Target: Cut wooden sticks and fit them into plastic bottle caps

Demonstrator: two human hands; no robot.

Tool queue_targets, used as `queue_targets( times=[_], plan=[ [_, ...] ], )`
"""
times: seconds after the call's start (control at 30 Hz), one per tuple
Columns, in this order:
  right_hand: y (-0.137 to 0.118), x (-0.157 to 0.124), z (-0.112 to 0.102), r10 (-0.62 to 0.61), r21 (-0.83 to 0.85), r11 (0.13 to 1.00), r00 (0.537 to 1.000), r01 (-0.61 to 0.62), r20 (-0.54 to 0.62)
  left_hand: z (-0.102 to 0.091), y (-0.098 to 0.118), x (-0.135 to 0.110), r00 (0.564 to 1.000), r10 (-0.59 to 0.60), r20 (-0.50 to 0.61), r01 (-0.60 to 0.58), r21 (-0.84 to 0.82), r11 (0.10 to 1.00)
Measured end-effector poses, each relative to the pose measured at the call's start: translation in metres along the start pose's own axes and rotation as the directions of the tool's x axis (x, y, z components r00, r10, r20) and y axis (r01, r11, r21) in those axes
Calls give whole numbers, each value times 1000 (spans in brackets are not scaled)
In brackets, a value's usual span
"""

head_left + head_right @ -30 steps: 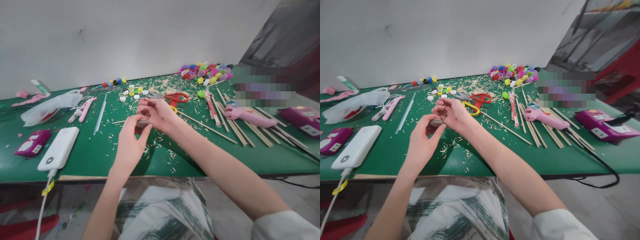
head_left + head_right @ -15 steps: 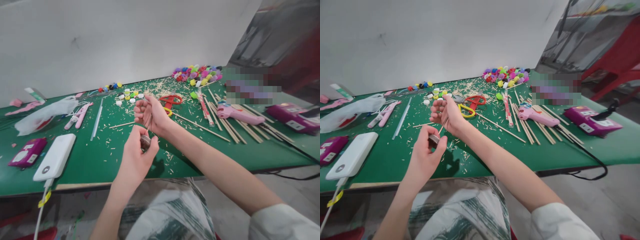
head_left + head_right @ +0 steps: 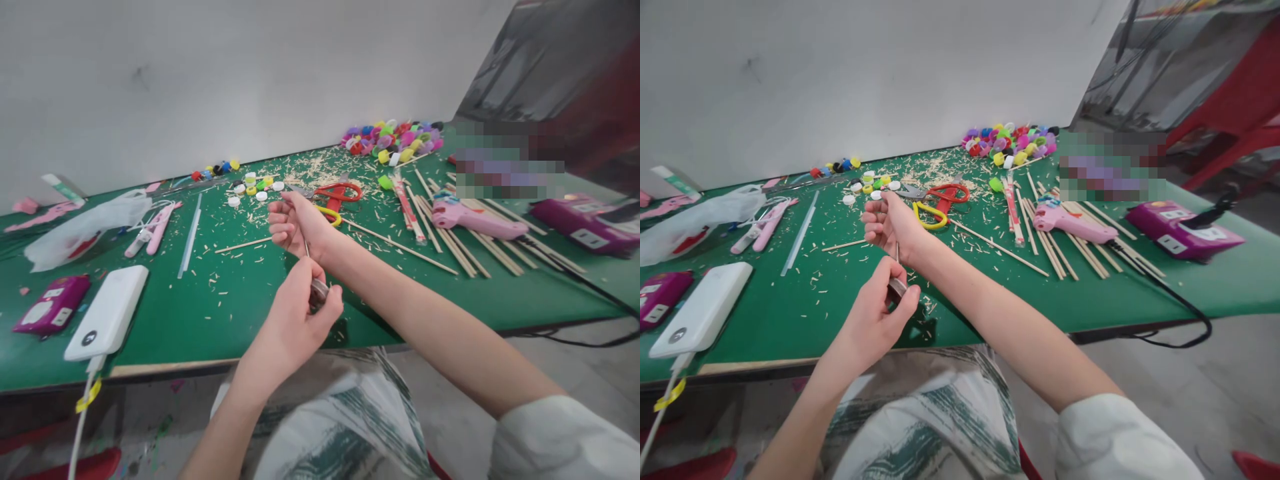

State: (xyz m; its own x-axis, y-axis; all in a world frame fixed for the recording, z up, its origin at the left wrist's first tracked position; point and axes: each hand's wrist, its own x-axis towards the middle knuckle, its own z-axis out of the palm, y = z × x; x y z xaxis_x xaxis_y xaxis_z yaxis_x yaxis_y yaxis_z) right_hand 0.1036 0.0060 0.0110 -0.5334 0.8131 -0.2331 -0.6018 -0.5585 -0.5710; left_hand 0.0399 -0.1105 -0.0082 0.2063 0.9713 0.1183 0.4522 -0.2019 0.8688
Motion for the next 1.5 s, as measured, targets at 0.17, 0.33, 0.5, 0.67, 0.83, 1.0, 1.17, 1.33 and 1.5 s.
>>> queue_targets(
  times=[0.17,0.33,0.5,0.67,0.83,1.0,1.17,1.33,1.5],
  plan=[
    [-1,5,-5,37,17,999,999,-37,-28,9,-1,4,999,26,-32,-26,0,1000],
    [-6,4,-7,13,-14,1000,1000,-13,2,4,-7,9,952,16,-306,-29,-37,999],
    [-5,-14,6,-107,-10,994,987,109,122,-32,-15,16,810,-86,-580,-115,-301,947],
    [19,-44,31,-413,-104,905,911,412,16,-49,-22,17,779,-164,-606,-181,-467,866],
    [48,-72,45,-651,-233,741,758,629,-25,-43,-21,14,737,-134,-663,-149,-352,924],
    [73,-89,48,-737,-336,631,675,699,22,-46,-8,12,759,-225,-611,-103,-454,885],
    [72,-89,47,-735,-210,664,678,717,-9,-58,-2,5,889,-289,-356,-46,-697,716],
    [54,-81,49,-702,-192,706,709,681,-66,-53,-4,-1,923,-247,-295,-41,-714,699],
    [37,-90,44,-724,-203,682,688,703,-50,-47,-8,-2,920,-231,-315,-49,-679,733]
  ],
)
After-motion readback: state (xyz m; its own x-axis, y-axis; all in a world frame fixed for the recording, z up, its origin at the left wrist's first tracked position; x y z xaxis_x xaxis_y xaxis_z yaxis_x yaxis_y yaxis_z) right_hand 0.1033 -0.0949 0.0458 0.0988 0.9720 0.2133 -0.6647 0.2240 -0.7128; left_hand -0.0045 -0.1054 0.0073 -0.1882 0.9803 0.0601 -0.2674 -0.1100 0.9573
